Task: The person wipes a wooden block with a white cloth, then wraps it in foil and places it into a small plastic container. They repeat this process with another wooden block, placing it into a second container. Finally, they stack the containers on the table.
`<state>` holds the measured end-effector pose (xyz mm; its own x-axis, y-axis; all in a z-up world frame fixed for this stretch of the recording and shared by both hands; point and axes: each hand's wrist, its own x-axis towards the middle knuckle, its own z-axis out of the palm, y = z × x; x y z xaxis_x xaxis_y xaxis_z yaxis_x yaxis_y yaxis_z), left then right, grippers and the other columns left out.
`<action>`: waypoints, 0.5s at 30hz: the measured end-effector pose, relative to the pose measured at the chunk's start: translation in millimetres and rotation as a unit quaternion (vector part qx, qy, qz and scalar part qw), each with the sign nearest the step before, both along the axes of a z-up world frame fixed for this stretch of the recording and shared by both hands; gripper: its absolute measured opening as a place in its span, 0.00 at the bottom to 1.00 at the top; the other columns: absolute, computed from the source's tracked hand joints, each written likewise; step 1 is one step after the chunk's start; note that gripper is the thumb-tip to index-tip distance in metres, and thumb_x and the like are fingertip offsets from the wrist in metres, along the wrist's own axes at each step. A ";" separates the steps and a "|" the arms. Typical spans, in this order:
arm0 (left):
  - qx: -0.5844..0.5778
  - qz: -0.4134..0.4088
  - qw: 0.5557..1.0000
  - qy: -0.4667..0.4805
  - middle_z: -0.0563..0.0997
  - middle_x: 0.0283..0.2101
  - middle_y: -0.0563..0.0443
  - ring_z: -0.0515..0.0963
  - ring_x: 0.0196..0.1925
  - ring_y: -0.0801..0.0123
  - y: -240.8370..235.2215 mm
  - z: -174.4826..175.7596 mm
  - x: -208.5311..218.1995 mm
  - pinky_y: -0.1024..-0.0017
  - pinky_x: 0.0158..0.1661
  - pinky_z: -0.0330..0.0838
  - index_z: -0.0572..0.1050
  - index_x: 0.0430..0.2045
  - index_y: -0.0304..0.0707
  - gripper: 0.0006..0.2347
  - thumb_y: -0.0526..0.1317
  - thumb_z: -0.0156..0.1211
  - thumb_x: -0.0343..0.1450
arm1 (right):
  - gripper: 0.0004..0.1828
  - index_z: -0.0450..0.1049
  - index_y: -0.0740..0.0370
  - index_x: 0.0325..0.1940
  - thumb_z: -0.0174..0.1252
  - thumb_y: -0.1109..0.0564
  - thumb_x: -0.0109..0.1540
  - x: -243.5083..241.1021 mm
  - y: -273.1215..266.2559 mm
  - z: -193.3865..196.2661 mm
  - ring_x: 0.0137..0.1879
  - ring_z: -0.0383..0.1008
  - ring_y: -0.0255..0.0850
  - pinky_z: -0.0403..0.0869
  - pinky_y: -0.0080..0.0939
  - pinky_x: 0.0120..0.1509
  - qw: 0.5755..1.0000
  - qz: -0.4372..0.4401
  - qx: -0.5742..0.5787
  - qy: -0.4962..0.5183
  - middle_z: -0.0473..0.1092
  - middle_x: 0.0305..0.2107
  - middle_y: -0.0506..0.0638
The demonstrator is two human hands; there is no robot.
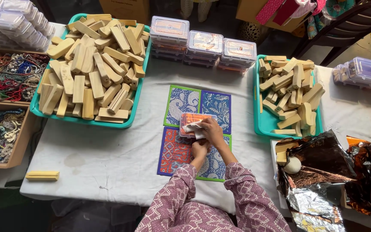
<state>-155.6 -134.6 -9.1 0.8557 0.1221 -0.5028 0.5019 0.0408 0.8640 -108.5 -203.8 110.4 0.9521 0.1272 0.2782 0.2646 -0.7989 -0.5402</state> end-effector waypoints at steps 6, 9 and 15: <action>-0.046 0.028 0.998 -0.042 0.85 0.26 0.51 0.82 0.23 0.73 1.5 33.1 -14.8 0.74 0.23 0.76 0.83 0.32 0.32 0.10 0.41 0.69 0.68 | 0.13 0.83 0.52 0.44 0.67 0.53 0.56 5.0 -7.9 -3.9 0.48 0.75 0.47 0.74 0.49 0.50 0.996 -0.059 -0.025 0.056 0.73 0.39 0.47; 0.033 0.012 0.994 -0.104 0.85 0.25 0.47 0.81 0.23 0.70 -0.3 12.3 -13.0 0.73 0.25 0.73 0.82 0.32 0.32 0.10 0.42 0.69 0.69 | 0.12 0.82 0.52 0.43 0.68 0.52 0.56 4.8 -5.3 -8.7 0.47 0.75 0.47 0.74 0.50 0.48 0.994 -0.085 -0.009 0.066 0.72 0.39 0.48; 0.024 0.021 0.992 -0.119 0.85 0.28 0.47 0.83 0.26 0.67 -7.0 12.5 -13.2 0.73 0.26 0.75 0.80 0.37 0.30 0.11 0.41 0.66 0.70 | 0.11 0.82 0.53 0.41 0.67 0.52 0.56 5.0 -0.5 -4.2 0.46 0.76 0.49 0.74 0.51 0.47 0.994 -0.094 -0.002 0.057 0.72 0.38 0.47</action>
<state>-168.9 -141.6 3.5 0.9428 0.1797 -0.2806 0.2829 0.0136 0.9591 -103.6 -204.3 106.2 0.9843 -0.0546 0.1680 0.0486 -0.8306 -0.5547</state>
